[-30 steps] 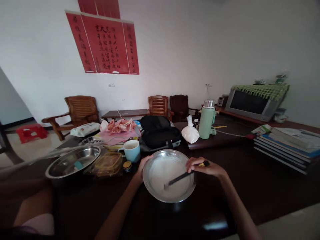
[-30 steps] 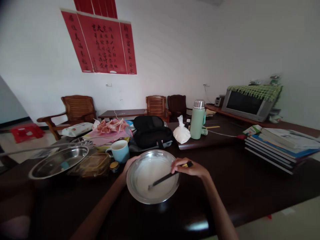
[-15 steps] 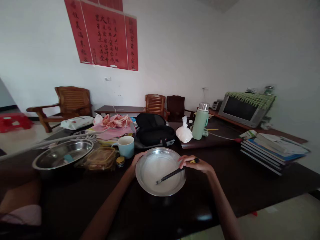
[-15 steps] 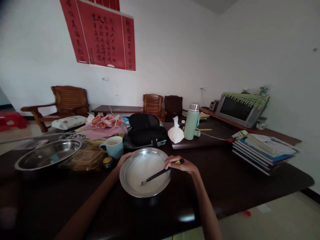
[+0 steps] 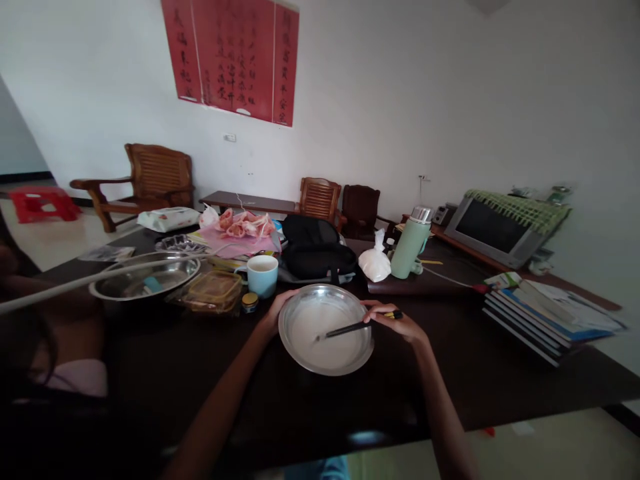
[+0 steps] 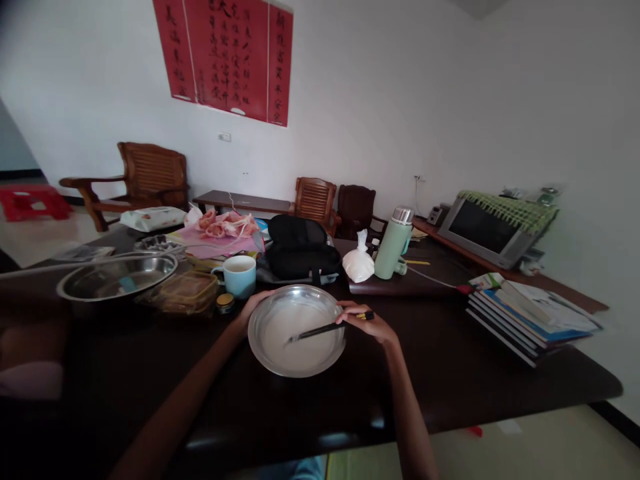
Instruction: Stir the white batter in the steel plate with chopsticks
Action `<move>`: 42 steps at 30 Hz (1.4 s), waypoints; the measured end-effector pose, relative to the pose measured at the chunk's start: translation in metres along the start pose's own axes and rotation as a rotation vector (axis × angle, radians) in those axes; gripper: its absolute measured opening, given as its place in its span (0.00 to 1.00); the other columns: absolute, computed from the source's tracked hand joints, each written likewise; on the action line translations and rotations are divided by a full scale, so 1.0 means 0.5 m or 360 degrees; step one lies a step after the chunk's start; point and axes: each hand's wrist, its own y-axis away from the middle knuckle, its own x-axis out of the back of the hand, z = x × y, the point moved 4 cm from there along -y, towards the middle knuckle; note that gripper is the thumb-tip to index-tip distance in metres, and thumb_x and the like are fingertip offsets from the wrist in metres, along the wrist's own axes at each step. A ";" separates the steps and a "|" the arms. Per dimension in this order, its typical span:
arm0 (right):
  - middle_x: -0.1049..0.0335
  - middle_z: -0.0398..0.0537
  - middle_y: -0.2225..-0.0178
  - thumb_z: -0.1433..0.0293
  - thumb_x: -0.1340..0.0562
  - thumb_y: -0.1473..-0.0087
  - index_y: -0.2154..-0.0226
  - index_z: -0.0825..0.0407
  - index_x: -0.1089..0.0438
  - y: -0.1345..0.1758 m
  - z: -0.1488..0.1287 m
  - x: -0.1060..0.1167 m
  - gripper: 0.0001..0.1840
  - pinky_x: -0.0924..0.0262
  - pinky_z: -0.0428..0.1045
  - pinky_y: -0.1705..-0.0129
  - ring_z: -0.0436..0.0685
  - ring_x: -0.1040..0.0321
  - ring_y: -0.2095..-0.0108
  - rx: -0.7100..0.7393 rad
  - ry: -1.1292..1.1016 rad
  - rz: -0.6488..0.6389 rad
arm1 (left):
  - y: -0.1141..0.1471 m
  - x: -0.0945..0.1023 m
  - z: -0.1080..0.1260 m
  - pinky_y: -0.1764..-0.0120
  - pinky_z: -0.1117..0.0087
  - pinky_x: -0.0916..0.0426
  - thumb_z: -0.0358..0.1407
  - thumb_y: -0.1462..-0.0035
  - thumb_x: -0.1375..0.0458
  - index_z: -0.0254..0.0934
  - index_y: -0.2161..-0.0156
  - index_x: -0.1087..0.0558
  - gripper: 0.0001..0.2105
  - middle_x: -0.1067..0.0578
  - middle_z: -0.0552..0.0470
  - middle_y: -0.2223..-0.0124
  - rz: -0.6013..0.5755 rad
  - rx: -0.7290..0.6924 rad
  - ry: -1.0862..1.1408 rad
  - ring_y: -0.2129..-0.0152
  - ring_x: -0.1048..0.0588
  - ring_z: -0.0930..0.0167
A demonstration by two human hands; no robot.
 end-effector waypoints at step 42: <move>0.23 0.51 0.66 0.51 0.39 0.50 0.73 0.49 0.23 0.025 0.011 0.017 0.19 0.47 0.61 0.44 0.65 0.41 0.44 -0.0096 -0.0078 0.0119 | -0.003 0.003 -0.001 0.70 0.68 0.36 0.36 0.49 0.43 0.33 0.71 0.23 0.09 0.23 0.48 0.77 -0.0030 0.0090 -0.0034 0.80 0.28 0.67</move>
